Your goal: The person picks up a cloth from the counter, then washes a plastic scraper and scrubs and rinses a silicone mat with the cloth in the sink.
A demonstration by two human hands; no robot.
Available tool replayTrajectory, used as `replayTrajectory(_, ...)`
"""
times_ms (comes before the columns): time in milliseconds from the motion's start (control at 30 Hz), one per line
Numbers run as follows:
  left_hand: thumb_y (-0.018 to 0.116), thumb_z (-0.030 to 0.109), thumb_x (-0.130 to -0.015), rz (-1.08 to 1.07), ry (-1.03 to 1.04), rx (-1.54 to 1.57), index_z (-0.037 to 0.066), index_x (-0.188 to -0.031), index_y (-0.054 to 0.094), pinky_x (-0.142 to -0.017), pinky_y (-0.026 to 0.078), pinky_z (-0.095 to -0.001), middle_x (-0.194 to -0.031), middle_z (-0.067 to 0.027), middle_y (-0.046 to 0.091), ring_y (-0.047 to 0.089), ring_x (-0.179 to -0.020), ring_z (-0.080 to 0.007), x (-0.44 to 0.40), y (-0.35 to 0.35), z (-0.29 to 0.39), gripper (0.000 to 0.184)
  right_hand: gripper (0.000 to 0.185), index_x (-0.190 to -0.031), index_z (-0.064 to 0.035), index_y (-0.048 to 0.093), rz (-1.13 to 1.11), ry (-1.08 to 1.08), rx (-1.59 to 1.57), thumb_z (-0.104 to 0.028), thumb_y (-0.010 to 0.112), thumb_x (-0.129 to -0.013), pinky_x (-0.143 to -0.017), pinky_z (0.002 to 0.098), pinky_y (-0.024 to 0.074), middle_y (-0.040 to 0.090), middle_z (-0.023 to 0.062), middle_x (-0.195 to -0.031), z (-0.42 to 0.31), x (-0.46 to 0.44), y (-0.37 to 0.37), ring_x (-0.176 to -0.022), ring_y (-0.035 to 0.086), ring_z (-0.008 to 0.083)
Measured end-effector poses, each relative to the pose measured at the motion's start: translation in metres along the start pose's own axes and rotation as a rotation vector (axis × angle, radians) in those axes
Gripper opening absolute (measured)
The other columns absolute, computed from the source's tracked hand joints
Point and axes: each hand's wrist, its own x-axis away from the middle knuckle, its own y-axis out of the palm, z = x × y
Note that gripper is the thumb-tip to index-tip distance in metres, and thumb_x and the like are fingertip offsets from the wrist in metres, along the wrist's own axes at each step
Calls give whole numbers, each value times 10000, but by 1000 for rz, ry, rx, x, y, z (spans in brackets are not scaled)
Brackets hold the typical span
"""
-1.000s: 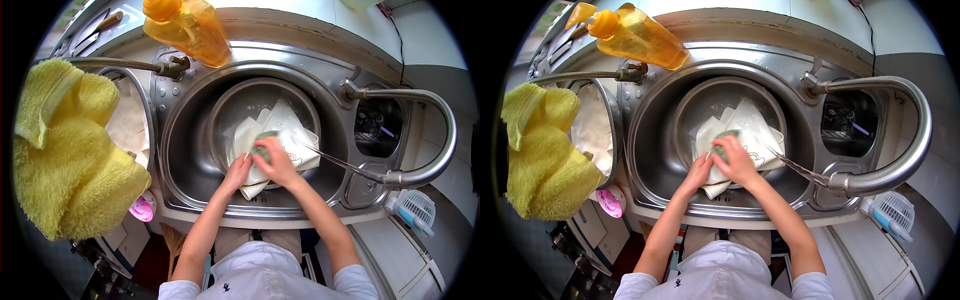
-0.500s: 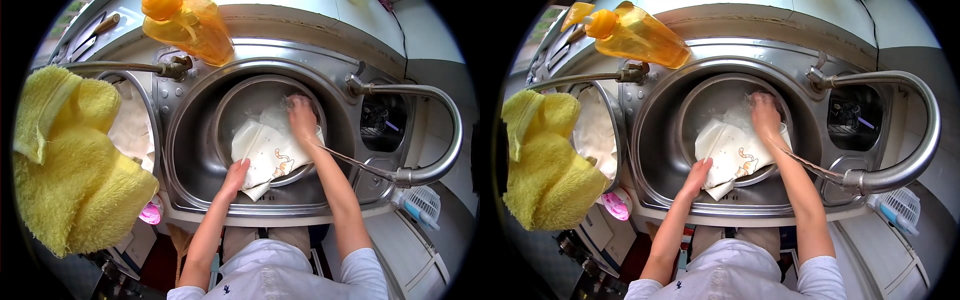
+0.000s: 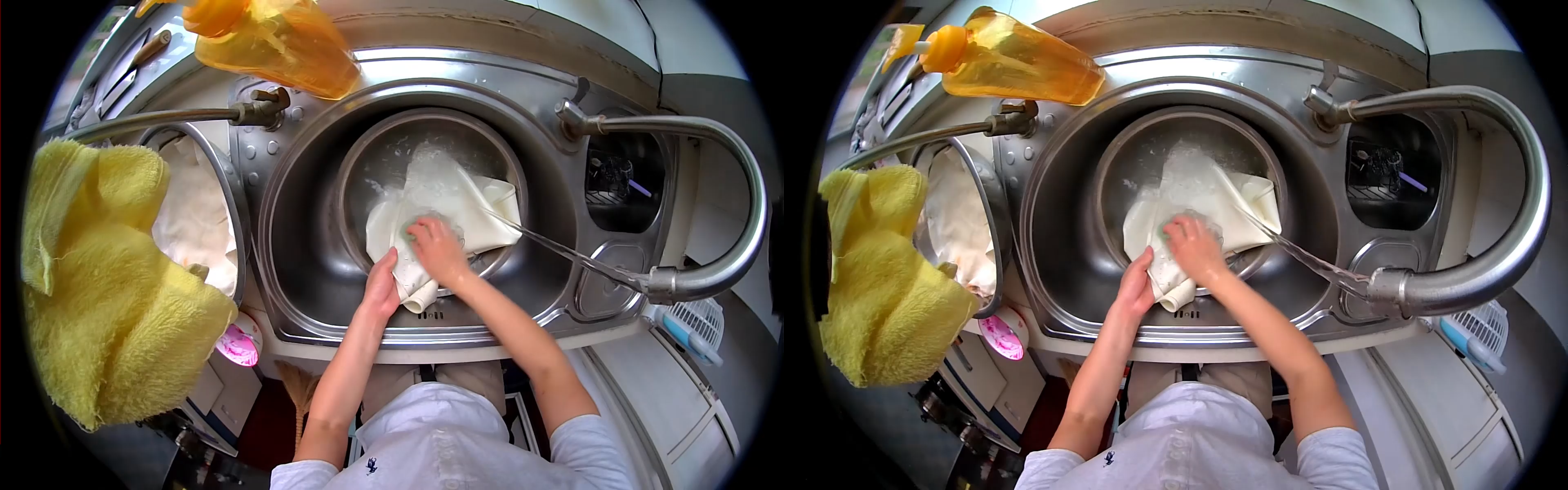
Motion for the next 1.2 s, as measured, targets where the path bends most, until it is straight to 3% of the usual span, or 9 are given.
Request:
replayTrajectory(100,382,249,-1007,60,105,-86,-58,-1286,418,-1012,428,-403,-1261,-174,531,539,-1156,-273,11,14,7,416,262,-1039,-117,565,-96,-208,380,-148,575,-780,-767,391,506,526,80,-1120,48,9,-21,-1009,543,264)
replayTrajectory(300,381,250,-1010,80,195,-209,-64,-1252,462,-974,433,-346,-1215,-160,564,565,-1105,-240,32,11,17,405,249,-1015,-127,564,-4,-170,804,-120,550,-767,-696,332,531,528,88,-1065,70,-17,-74,-958,566,254)
replayTrajectory(533,402,266,-1008,107,302,-414,-34,-1193,516,-932,444,-309,-1154,-124,592,583,-1041,-182,52,2,37,371,543,-1188,-181,552,-62,-67,287,-142,739,-679,-711,356,514,515,109,-1019,33,0,-141,-887,585,283)
replayTrajectory(700,671,186,-857,68,469,-793,-24,-1179,490,-904,455,-286,-1082,-118,606,584,-1004,-162,69,29,36,425,612,-1195,-141,537,-268,-26,362,-296,780,-656,-640,336,529,506,96,-1002,-10,19,-115,-855,580,231)
replayTrajectory(767,752,136,-761,45,495,-799,-24,-1188,471,-904,455,-300,-1104,-138,593,578,-1018,-190,70,31,29,536,445,-1051,-109,596,-165,-85,400,-280,758,-672,-611,329,519,516,81,-956,2,17,-93,-816,581,214)
replayTrajectory(867,716,59,-714,192,897,-1521,35,-1234,435,-850,478,-388,-1111,-201,557,589,-1009,-336,75,27,16,592,114,-728,-100,582,25,-105,296,-151,681,-704,-556,342,480,527,54,-859,4,8,-96,-738,590,221)
replayTrajectory(967,677,5,-673,316,934,-1839,51,-1224,452,-775,483,-436,-1031,-166,551,577,-940,-359,72,13,12,597,116,-802,-99,609,33,20,220,-135,677,-715,-603,344,481,536,57,-864,-17,3,-138,-743,599,236)
replayTrajectory(1133,664,24,-658,417,1154,-1634,82,-856,635,-761,474,-387,-980,-81,570,566,-933,-291,79,25,45,208,124,-787,-106,618,93,-33,176,-131,692,-691,-618,336,469,549,47,-841,-42,17,-189,-715,591,237)
replayTrajectory(1200,577,1,-744,273,1142,-1392,19,-915,628,-784,480,-325,-959,-108,612,605,-895,-265,83,29,57,179,130,-791,-106,623,79,-1,161,-129,697,-687,-621,337,471,555,49,-842,-51,26,-206,-720,592,238)
